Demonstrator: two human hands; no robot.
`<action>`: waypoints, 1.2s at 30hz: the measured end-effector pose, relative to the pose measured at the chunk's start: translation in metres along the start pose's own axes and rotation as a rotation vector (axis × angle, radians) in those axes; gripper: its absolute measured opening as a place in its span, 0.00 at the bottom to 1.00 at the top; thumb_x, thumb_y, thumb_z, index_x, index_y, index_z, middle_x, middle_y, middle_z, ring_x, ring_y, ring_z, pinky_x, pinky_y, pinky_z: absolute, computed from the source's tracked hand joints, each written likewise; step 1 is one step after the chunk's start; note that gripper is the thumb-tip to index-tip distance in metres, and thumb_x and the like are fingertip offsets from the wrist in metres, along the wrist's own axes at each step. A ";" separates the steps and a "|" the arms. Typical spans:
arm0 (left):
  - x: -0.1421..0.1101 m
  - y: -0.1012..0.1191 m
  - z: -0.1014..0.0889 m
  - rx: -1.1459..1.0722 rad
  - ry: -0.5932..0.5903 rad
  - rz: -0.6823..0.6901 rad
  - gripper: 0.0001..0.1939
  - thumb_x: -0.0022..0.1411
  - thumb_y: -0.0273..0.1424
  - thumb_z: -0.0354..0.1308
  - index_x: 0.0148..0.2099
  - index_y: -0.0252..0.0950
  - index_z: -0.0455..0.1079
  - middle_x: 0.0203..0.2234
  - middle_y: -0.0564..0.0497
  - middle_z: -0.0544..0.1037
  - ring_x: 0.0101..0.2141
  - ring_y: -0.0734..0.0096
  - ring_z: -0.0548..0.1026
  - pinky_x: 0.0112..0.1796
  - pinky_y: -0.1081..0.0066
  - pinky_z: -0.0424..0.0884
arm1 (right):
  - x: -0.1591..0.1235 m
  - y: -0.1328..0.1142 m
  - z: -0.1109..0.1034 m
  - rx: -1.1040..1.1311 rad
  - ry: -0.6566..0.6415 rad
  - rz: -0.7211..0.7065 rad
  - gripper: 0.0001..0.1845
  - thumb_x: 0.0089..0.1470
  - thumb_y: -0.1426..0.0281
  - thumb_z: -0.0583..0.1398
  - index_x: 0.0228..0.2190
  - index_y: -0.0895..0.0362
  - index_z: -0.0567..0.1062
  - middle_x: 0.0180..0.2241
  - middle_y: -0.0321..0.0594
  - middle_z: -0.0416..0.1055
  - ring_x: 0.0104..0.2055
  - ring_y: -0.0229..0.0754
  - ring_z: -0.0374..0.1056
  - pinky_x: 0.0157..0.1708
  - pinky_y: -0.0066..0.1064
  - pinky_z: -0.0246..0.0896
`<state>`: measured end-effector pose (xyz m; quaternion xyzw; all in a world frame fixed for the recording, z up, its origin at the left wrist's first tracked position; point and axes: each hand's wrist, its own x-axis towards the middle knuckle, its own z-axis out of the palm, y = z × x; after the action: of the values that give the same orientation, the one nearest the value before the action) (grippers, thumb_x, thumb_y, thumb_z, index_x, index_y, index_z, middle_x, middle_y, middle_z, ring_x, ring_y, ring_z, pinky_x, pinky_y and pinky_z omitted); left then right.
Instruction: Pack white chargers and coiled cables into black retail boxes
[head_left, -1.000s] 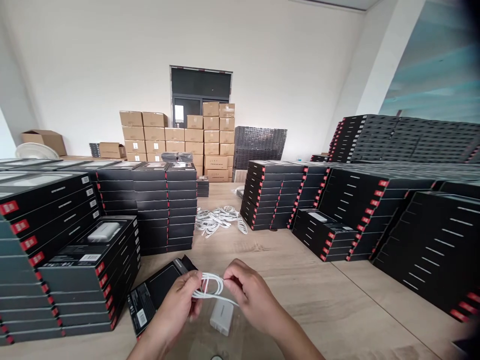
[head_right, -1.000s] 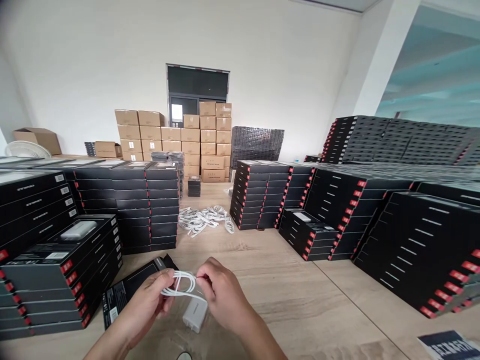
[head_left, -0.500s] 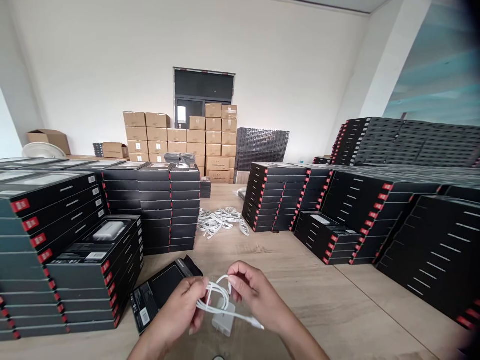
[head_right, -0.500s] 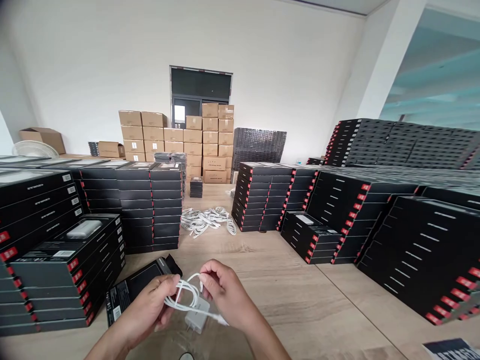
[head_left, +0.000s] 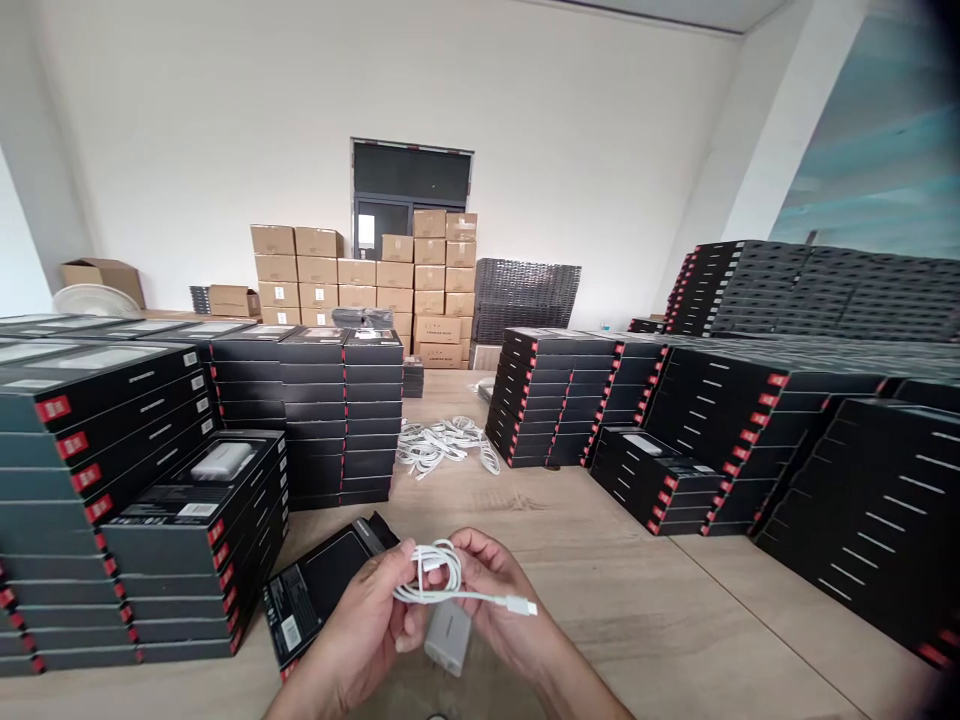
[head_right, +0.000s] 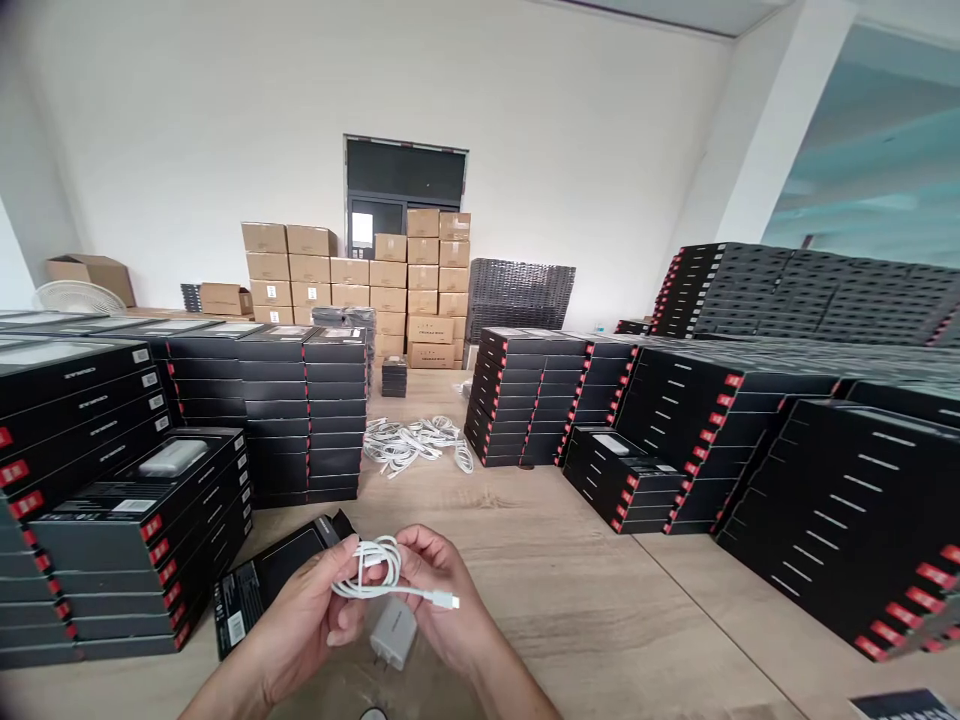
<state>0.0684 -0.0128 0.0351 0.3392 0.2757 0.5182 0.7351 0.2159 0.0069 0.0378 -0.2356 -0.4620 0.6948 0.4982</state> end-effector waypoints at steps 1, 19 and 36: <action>0.001 -0.001 0.000 -0.013 0.016 0.018 0.20 0.54 0.45 0.62 0.29 0.31 0.68 0.22 0.54 0.69 0.16 0.86 0.57 0.16 0.78 0.47 | 0.000 -0.001 0.000 -0.044 0.025 -0.022 0.14 0.46 0.61 0.69 0.27 0.58 0.74 0.25 0.38 0.76 0.29 0.39 0.70 0.31 0.28 0.61; 0.011 -0.008 0.003 -0.019 0.264 0.181 0.22 0.50 0.48 0.65 0.33 0.32 0.69 0.20 0.55 0.73 0.15 0.83 0.65 0.14 0.81 0.58 | -0.004 -0.004 -0.004 -0.601 -0.072 -0.140 0.19 0.51 0.61 0.64 0.45 0.53 0.77 0.43 0.45 0.75 0.47 0.53 0.68 0.50 0.44 0.60; -0.011 0.015 -0.018 1.191 0.053 -0.003 0.07 0.49 0.31 0.58 0.32 0.38 0.64 0.26 0.55 0.69 0.29 0.69 0.67 0.30 0.72 0.60 | 0.012 -0.010 -0.030 0.245 0.466 -0.169 0.11 0.43 0.66 0.68 0.29 0.55 0.73 0.22 0.34 0.75 0.25 0.41 0.73 0.24 0.27 0.63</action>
<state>0.0427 -0.0159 0.0361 0.6797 0.5374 0.2817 0.4122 0.2396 0.0309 0.0348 -0.2878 -0.2653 0.6286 0.6721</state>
